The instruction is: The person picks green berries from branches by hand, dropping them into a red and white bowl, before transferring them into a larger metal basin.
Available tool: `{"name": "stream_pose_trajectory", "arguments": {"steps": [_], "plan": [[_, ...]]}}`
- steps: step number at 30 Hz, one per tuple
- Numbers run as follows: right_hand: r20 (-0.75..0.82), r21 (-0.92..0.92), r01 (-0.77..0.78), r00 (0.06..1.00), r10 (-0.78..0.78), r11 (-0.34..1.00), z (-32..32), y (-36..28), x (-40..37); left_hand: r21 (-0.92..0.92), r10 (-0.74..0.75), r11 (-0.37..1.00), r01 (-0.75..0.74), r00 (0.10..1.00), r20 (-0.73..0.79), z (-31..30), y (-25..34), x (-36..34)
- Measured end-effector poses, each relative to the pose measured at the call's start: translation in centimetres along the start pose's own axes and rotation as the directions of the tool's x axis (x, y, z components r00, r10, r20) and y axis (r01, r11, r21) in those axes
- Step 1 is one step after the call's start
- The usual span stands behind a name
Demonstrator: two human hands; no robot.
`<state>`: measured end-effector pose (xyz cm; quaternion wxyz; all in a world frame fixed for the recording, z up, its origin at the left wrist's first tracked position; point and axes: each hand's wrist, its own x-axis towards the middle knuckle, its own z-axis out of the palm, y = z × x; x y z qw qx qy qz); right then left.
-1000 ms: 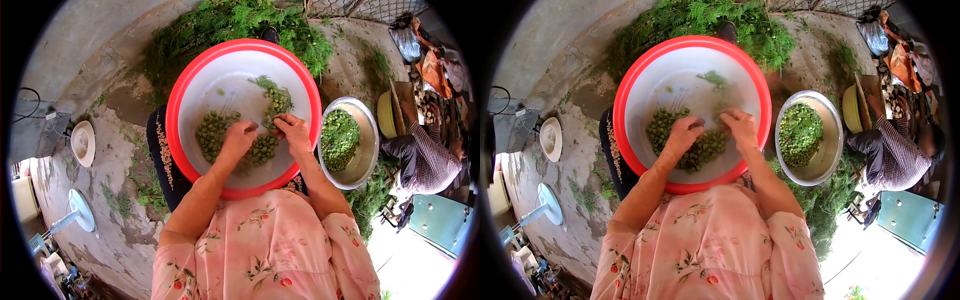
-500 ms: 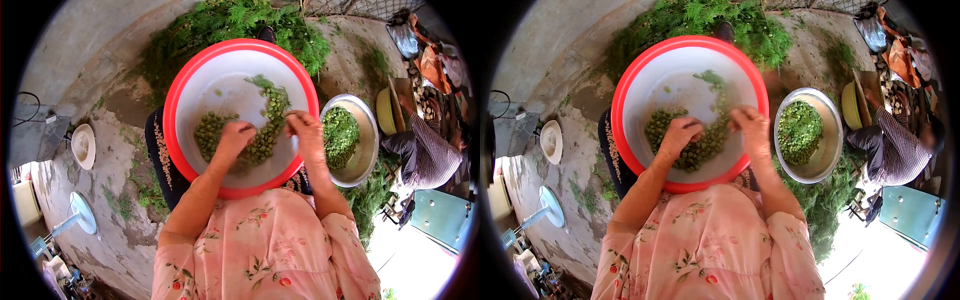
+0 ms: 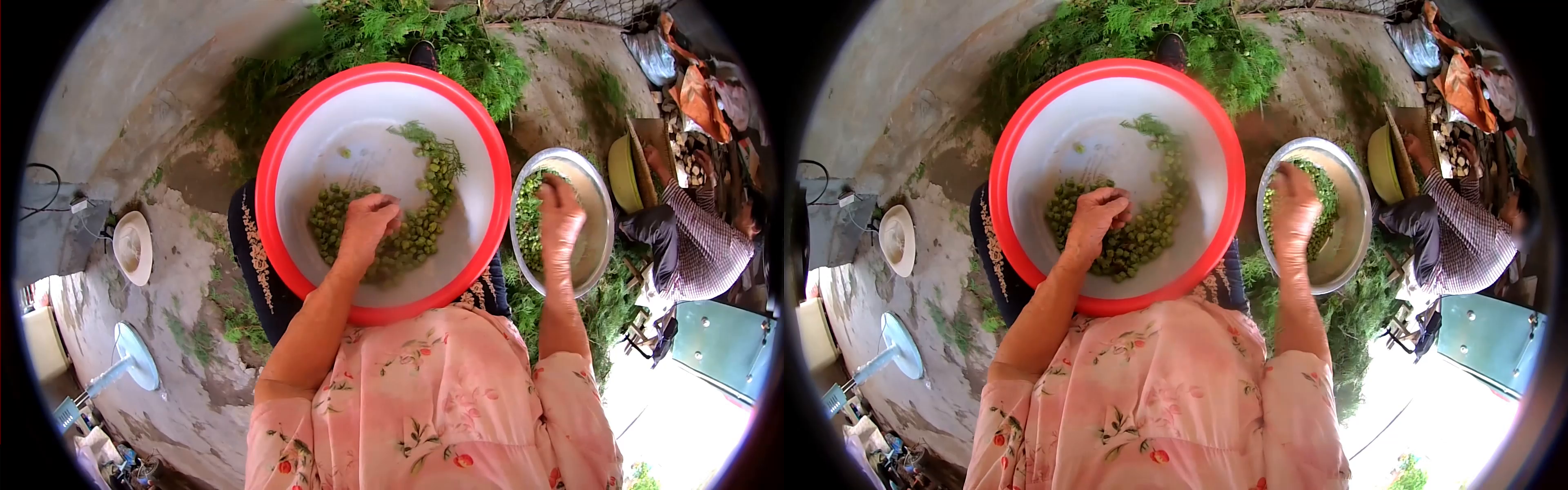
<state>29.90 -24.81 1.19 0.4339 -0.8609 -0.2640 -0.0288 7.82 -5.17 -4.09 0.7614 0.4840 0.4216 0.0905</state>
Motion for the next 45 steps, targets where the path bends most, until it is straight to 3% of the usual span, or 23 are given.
{"name": "stream_pose_trajectory", "arguments": {"steps": [2,3,4,5,7,13,16,17,19,22,24,28,34,37,43,45], "plan": [[0.205,0.114,0.077,0.974,-0.1,0.991,4.0,-2.0,-1.4,0.005,0.011,1.0,-0.011,1.0,0.003,-0.2,-0.1,0.1],[0.345,0.147,-0.052,0.939,-0.002,0.988,6.2,-1.4,-2.4,0.004,0.016,1.0,-0.016,1.0,0.004,-0.3,-0.2,0.1],[0.311,0.075,0.183,0.93,-0.197,0.98,8.6,0.0,-2.9,0.001,0.022,1.0,-0.022,1.0,0.014,-0.3,-0.1,0.1],[0.367,-0.14,0.328,0.894,-0.259,0.934,9.6,-0.8,-3.1,-0.004,0.028,1.0,-0.027,0.999,0.023,-0.4,-0.1,0.0],[0.487,-0.354,0.26,0.871,-0.06,0.898,11.6,-2.1,-3.7,-0.006,0.029,1.0,-0.029,0.999,0.028,-0.4,-0.1,-0.2],[0.51,-0.384,0.21,0.86,0.017,0.899,14.0,-1.1,-3.6,-0.021,0.014,1.0,-0.014,0.999,0.032,-0.2,0.0,-0.1],[0.512,-0.026,0.007,0.859,0.008,1.0,13.3,-0.4,-3.3,-0.042,0.008,0.999,-0.008,1.0,0.022,-0.2,0.1,-0.2],[0.546,0.038,-0.13,0.833,0.088,0.991,13.0,-0.7,-3.4,-0.046,0.008,0.999,-0.007,1.0,0.019,-0.2,0.2,-0.2],[0.622,0.149,-0.399,0.749,0.228,0.905,11.9,-1.9,-3.8,-0.041,0.016,0.999,-0.015,0.999,0.039,-0.1,0.1,-0.1],[0.715,0.26,-0.657,0.624,0.316,0.708,10.3,-4.3,-4.5,-0.065,0.041,0.997,-0.035,0.995,0.096,0.1,0.0,0.0],[0.748,0.292,-0.713,0.586,0.313,0.637,9.8,-5.2,-4.7,-0.146,0.051,0.989,-0.034,0.992,0.114,0.5,0.5,-0.5],[0.79,0.313,-0.77,0.536,0.298,0.556,9.5,-5.9,-5.0,-0.09,0.072,0.994,-0.055,0.978,0.198,0.5,0.6,-0.5],[0.782,0.329,-0.681,0.584,0.216,0.654,10.0,-6.1,-5.9,-0.066,0.052,0.997,-0.04,0.982,0.183,0.4,0.8,-0.4],[0.73,0.396,-0.674,0.643,0.232,0.624,10.2,-6.7,-6.4,-0.084,0.088,0.994,-0.074,0.979,0.184,0.4,0.7,-0.5],[0.747,0.347,-0.683,0.616,0.25,0.642,10.1,-6.5,-6.4,-0.065,0.093,0.995,-0.082,0.978,0.189,0.3,0.8,-0.6],[0.717,0.314,-0.584,0.662,0.216,0.749,10.4,-6.4,-6.6,-0.071,0.095,0.994,-0.085,0.982,0.161,0.5,1.0,-0.7]]}}
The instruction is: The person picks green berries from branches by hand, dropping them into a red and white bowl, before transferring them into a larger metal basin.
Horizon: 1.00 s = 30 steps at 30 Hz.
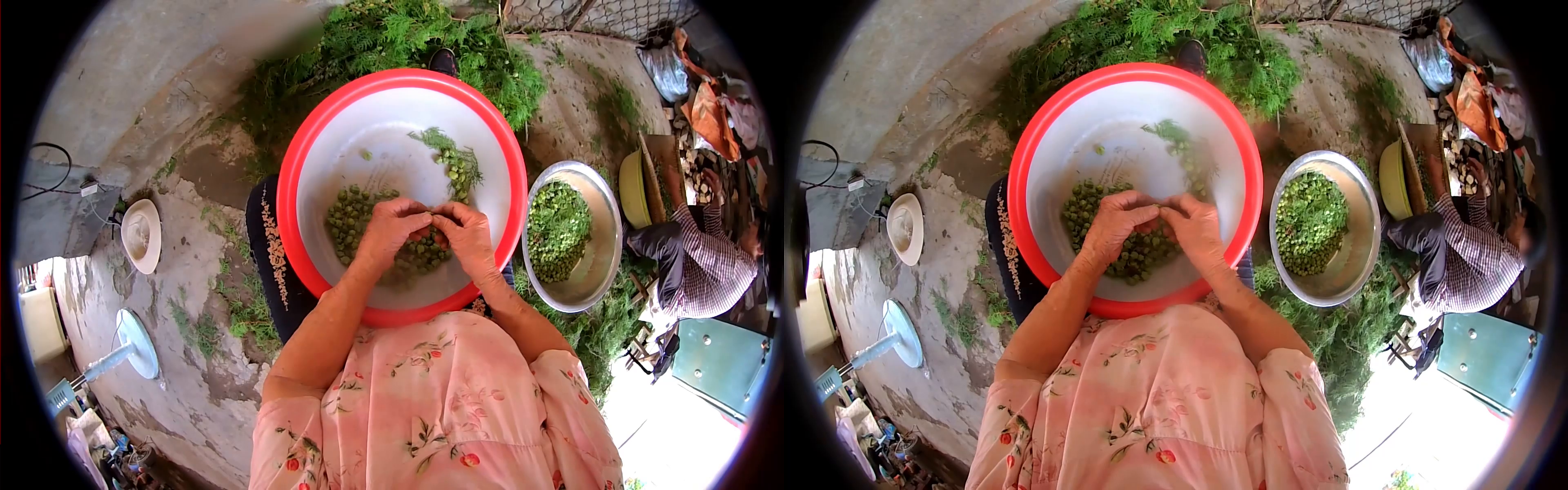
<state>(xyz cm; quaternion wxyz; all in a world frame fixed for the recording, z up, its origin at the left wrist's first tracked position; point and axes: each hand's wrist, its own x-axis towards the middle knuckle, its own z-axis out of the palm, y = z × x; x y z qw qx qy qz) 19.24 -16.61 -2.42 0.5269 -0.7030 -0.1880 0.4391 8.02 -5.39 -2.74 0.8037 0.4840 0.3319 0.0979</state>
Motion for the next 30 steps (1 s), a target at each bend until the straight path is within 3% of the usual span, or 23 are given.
{"name": "stream_pose_trajectory", "arguments": {"steps": [1,4,7,9,12,14,15,18,21,27,30], "plan": [[-0.007,-0.067,0.031,0.999,-0.032,0.997,0.1,0.2,0.0,0.003,-0.012,1.0,0.012,1.0,0.014,-0.1,-0.1,0.0],[-0.072,-0.337,0.394,0.895,-0.441,0.855,0.0,2.1,0.8,-0.011,-0.071,0.997,0.071,0.996,0.047,-0.3,-0.2,0.1],[-0.183,-0.087,0.082,0.978,-0.097,0.993,-1.2,1.0,0.8,-0.043,-0.128,0.991,0.128,0.992,0.014,-0.3,0.1,0.0],[-0.107,0.134,0.021,0.994,-0.006,0.991,-2.4,0.2,0.8,-0.024,-0.108,0.994,0.107,0.992,-0.066,-0.4,-0.1,0.0],[0.014,0.425,-0.059,0.998,0.059,0.903,-3.8,-0.2,0.7,0.29,0.0,0.956,0.035,0.993,-0.121,-0.4,-0.2,0.1],[0.088,0.54,-0.087,0.995,0.046,0.837,-4.1,-0.3,0.7,0.325,0.047,0.945,-0.025,0.997,-0.06,-0.4,-0.3,0.1],[0.112,0.563,-0.115,0.992,0.062,0.818,-4.1,-0.3,0.6,0.342,0.069,0.938,-0.056,0.997,-0.028,-0.3,-0.4,0.1],[0.223,0.653,-0.191,0.973,0.055,0.733,-3.5,-0.1,0.4,-0.079,-0.018,0.997,0.028,0.992,0.124,0.6,0.5,-0.6],[0.25,0.668,-0.214,0.967,0.056,0.713,-2.7,-0.6,0.0,-0.029,-0.06,0.997,0.07,0.966,0.25,0.2,0.0,-0.2],[0.183,0.626,-0.139,0.983,0.029,0.767,-2.5,-1.0,-0.2,0.079,-0.082,0.995,0.068,0.978,0.193,0.3,0.2,-0.3],[0.133,0.432,-0.104,0.99,0.05,0.896,-2.7,-1.4,-0.3,0.044,-0.113,0.993,0.107,0.977,0.181,0.2,0.1,-0.1]]}}
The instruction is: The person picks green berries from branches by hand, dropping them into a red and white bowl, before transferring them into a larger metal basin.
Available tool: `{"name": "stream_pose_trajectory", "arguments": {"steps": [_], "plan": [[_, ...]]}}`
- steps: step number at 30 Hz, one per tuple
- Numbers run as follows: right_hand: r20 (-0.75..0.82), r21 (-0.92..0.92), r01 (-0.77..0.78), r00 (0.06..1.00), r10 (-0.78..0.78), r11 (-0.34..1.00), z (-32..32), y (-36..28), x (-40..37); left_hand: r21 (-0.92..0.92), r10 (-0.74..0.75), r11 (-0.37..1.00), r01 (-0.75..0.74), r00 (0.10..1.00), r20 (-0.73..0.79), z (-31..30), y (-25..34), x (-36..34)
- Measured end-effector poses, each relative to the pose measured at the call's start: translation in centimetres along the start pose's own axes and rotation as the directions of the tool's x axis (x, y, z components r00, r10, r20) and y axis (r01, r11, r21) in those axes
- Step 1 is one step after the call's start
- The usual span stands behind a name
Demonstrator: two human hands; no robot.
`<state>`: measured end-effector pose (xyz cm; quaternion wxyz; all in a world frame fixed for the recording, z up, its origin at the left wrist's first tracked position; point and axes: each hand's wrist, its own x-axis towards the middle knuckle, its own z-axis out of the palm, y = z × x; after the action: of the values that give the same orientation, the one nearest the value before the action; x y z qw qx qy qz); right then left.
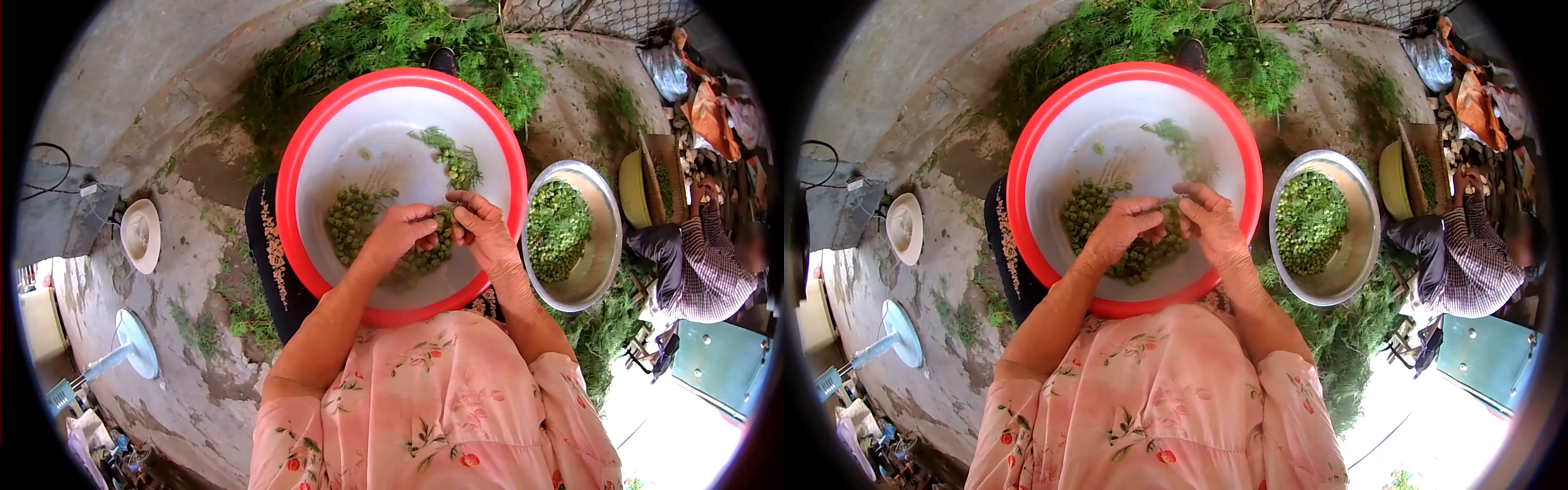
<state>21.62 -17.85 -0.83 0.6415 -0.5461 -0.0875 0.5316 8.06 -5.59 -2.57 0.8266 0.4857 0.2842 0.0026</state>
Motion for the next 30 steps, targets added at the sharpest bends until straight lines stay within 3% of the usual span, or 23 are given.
{"name": "stream_pose_trajectory", "arguments": {"steps": [6,9,15,18,24,30], "plan": [[-0.066,-0.238,-0.013,0.998,-0.003,0.971,0.5,0.1,-0.2,-0.086,0.0,0.996,0.001,1.0,0.012,-0.1,-0.2,0.0],[-0.118,-0.219,0.031,0.991,-0.058,0.975,0.7,1.1,0.2,-0.034,0.01,0.999,-0.009,1.0,0.03,0.0,-0.2,0.1],[-0.148,-0.1,0.029,0.988,-0.044,0.995,0.7,1.7,0.4,-0.027,0.022,0.999,-0.022,1.0,-0.007,-0.1,-0.3,0.1],[-0.196,0.002,0.003,0.981,-0.002,1.0,0.6,1.7,0.3,0.016,-0.049,0.999,0.051,0.994,-0.093,0.3,0.2,-0.1],[-0.067,0.255,0.056,0.997,-0.04,0.965,-0.1,2.2,0.2,0.028,-0.053,0.998,0.058,0.987,-0.155,-0.4,-0.4,0.3],[-0.056,0.31,0.026,0.998,-0.009,0.95,-0.1,2.0,0.3,-0.196,-0.012,0.981,-0.008,0.995,-0.103,0.0,-0.5,0.3]]}}
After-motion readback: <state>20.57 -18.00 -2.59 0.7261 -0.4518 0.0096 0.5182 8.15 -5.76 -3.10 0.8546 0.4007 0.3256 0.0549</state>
